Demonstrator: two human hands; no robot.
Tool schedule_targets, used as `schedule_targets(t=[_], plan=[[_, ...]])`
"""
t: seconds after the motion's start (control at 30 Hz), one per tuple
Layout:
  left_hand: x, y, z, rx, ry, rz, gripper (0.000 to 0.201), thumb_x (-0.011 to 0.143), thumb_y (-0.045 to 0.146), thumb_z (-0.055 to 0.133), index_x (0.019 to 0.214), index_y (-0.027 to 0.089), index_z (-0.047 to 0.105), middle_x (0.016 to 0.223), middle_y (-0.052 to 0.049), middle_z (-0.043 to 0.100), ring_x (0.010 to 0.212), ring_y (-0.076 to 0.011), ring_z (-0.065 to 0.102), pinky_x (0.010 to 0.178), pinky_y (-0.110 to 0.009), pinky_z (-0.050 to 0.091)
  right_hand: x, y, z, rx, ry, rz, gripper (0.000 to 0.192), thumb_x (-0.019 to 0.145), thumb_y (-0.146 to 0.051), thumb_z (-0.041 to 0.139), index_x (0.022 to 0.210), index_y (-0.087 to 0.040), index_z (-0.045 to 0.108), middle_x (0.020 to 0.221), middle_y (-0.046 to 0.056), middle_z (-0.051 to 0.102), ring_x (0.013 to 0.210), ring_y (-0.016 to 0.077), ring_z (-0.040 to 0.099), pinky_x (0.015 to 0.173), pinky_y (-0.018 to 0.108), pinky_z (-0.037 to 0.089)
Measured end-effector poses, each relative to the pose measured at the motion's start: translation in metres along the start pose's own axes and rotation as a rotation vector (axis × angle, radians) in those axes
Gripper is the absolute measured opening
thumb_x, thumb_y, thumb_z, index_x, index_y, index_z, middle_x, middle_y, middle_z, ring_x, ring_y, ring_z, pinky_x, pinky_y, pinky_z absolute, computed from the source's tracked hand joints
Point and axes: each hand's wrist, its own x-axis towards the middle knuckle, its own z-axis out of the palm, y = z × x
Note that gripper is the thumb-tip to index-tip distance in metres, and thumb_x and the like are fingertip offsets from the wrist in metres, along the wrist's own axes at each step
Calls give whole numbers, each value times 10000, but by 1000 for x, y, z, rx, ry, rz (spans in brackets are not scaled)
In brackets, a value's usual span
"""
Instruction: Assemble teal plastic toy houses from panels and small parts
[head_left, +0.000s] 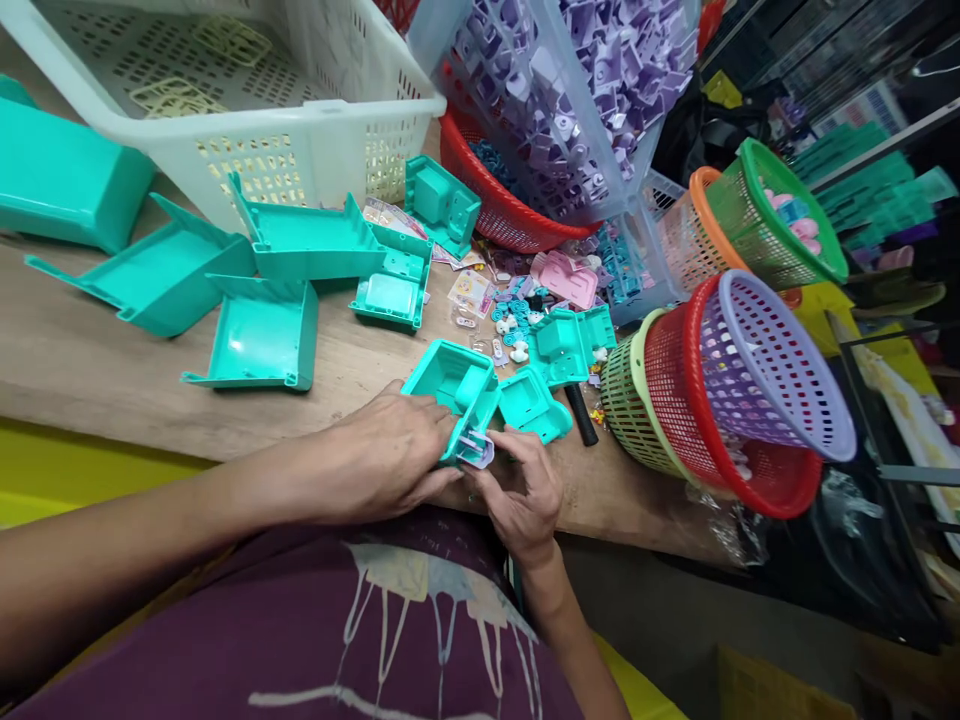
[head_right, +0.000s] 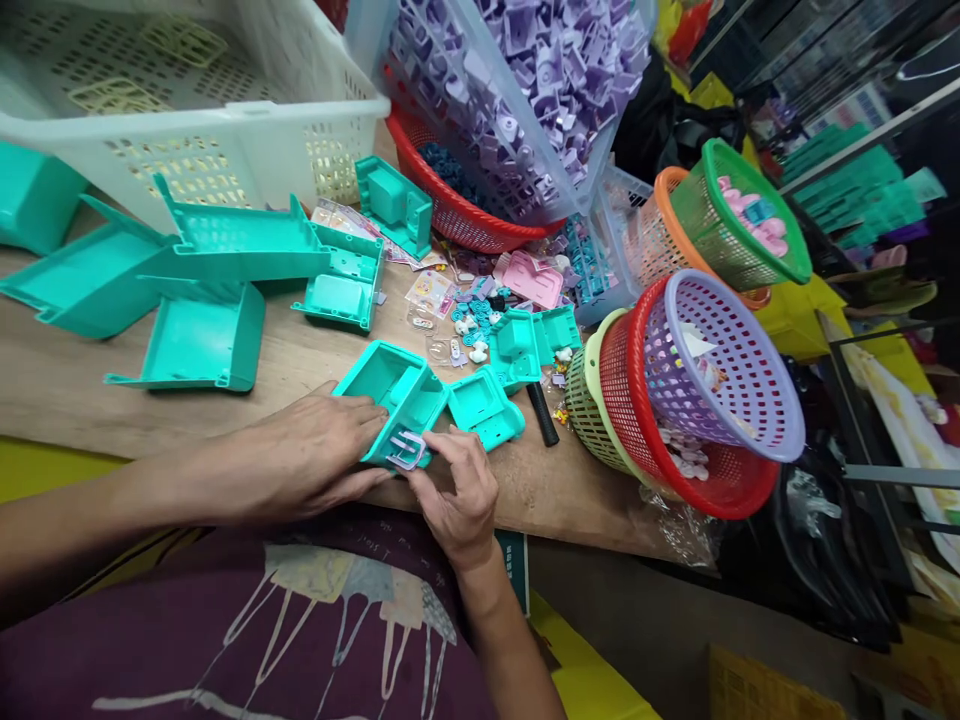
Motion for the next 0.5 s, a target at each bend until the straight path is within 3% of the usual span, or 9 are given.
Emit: schedule_targets(t=[0.17,0.5], plan=[[6,8,3,139,-87,-10,182,920,219,452,900,148,618,876,-133,661,860,-321,626,781,-461,456,6,-1,-6,-43,-50,-99,404,845,-146,719,1225,-243,621,989,51,735,885,206,711,963,462,563],[7,12,7,187,-46,8,107,843,195,526,864,147,619,835,-135,662,826,-328,622,784,-489,439,-7,11,-1,60,-3,-46,373,816,-152,745,1169,-244,667,983,49,743,884,203,709,1005,511,543]])
